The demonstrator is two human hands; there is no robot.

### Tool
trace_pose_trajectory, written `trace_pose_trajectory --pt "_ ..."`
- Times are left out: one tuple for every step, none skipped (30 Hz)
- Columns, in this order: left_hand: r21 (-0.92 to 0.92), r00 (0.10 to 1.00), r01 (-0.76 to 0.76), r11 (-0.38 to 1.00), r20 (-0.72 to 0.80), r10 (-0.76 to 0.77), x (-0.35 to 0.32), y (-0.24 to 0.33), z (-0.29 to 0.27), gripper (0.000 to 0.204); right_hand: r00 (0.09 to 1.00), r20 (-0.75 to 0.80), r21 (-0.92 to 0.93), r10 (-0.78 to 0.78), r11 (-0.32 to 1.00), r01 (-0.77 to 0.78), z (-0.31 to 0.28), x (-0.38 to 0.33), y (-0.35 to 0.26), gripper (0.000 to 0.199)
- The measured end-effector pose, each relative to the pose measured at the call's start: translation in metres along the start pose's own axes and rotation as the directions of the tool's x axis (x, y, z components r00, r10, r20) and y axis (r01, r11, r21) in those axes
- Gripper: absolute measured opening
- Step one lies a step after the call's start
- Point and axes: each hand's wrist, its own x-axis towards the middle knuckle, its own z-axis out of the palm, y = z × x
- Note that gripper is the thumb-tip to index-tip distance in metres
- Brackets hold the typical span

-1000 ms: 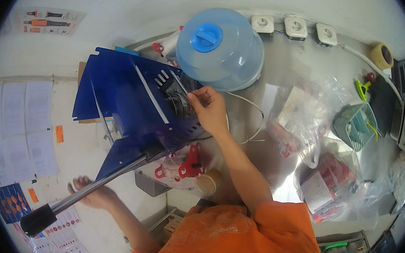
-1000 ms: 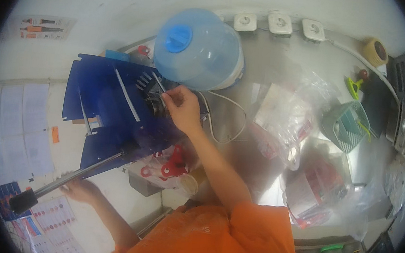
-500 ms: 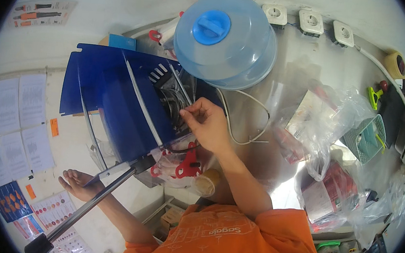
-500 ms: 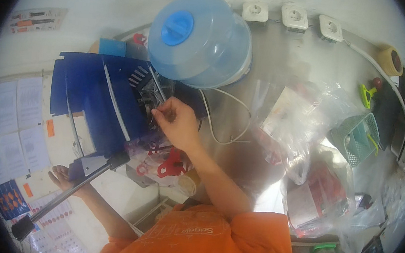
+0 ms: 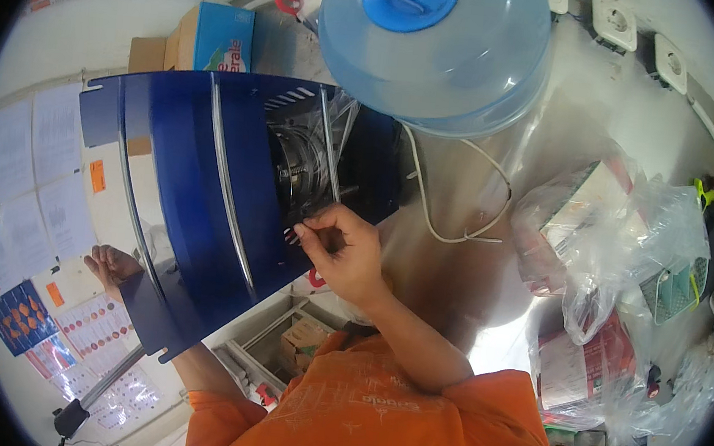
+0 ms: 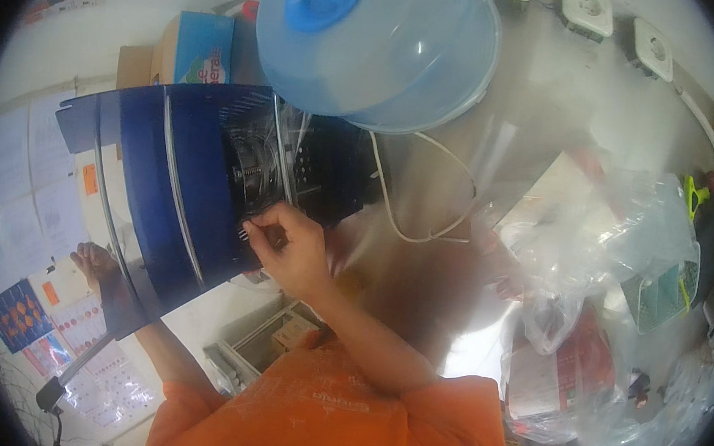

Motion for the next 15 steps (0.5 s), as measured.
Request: trace_pose_trajectory --pt "0.002 0.999 0.036 0.999 0.031 -0.036 0.003 0.008 -0.003 0.014 0.999 0.035 0.004 -0.011 1.0 0.011 -0.002 0.0 0.0 0.01" --pt "-0.017 0.996 0.07 0.997 0.059 -0.069 0.002 0.007 0.0 0.015 0.997 0.068 -0.01 -0.036 0.999 0.037 -0.005 0.002 -0.001 0.01" --pt "-0.011 0.99 0.095 0.995 -0.103 -0.096 -0.003 0.007 0.003 0.018 0.995 0.096 -0.024 -0.002 1.0 0.005 -0.007 0.005 -0.004 0.012" --pt "0.097 0.98 0.144 0.985 -0.151 -0.129 -0.007 0.008 0.007 0.02 0.992 0.123 -0.039 0.032 0.999 -0.027 -0.01 0.01 -0.01 0.017" --pt "0.203 0.968 0.194 0.96 -0.198 -0.154 -0.008 0.008 0.022 0.022 0.987 0.15 -0.049 0.063 0.997 -0.056 -0.012 0.015 -0.014 0.022" --pt "0.304 0.954 0.245 0.921 -0.246 -0.173 -0.008 0.01 0.029 0.024 0.983 0.172 -0.083 0.065 0.995 -0.051 -0.013 0.02 -0.016 0.027" --pt "0.432 0.952 0.282 0.857 -0.234 -0.195 -0.001 0.018 0.015 0.026 0.979 0.193 -0.117 0.066 0.992 -0.044 -0.013 0.025 -0.016 0.033" --pt "0.569 0.943 0.328 0.754 -0.247 -0.223 0.006 0.025 0.024 0.025 0.974 0.215 -0.145 0.068 0.989 -0.037 -0.011 0.031 -0.018 0.039" --pt "0.676 0.929 0.37 0.637 -0.265 -0.257 0.018 0.025 0.039 0.024 0.969 0.238 -0.218 0.061 0.976 -0.008 -0.011 0.039 -0.021 0.043" --pt "0.715 0.916 0.397 0.576 -0.269 -0.298 0.024 0.022 0.067 0.023 0.965 0.257 -0.26 0.048 0.965 0.021 -0.008 0.048 -0.025 0.043" --pt "0.758 0.903 0.414 0.503 -0.271 -0.335 0.032 0.022 0.099 0.021 0.961 0.275 -0.293 0.036 0.955 0.048 -0.004 0.056 -0.03 0.043" --pt "0.779 0.869 0.439 0.447 -0.24 -0.433 0.041 0.021 0.116 0.021 0.956 0.292 -0.335 0.022 0.939 0.081 0.001 0.064 -0.031 0.044" --pt "0.802 0.824 0.455 0.388 -0.214 -0.524 0.049 0.022 0.128 0.02 0.954 0.299 -0.382 0.009 0.918 0.111 0.006 0.071 -0.031 0.044" --pt "0.821 0.766 0.459 0.339 -0.173 -0.619 0.056 0.013 0.137 0.02 0.956 0.293 -0.438 -0.011 0.887 0.144 0.007 0.079 -0.032 0.045" --pt "0.841 0.702 0.448 0.303 -0.121 -0.702 0.063 0.0 0.144 0.026 0.959 0.283 -0.495 -0.035 0.851 0.177 0.009 0.085 -0.035 0.045"
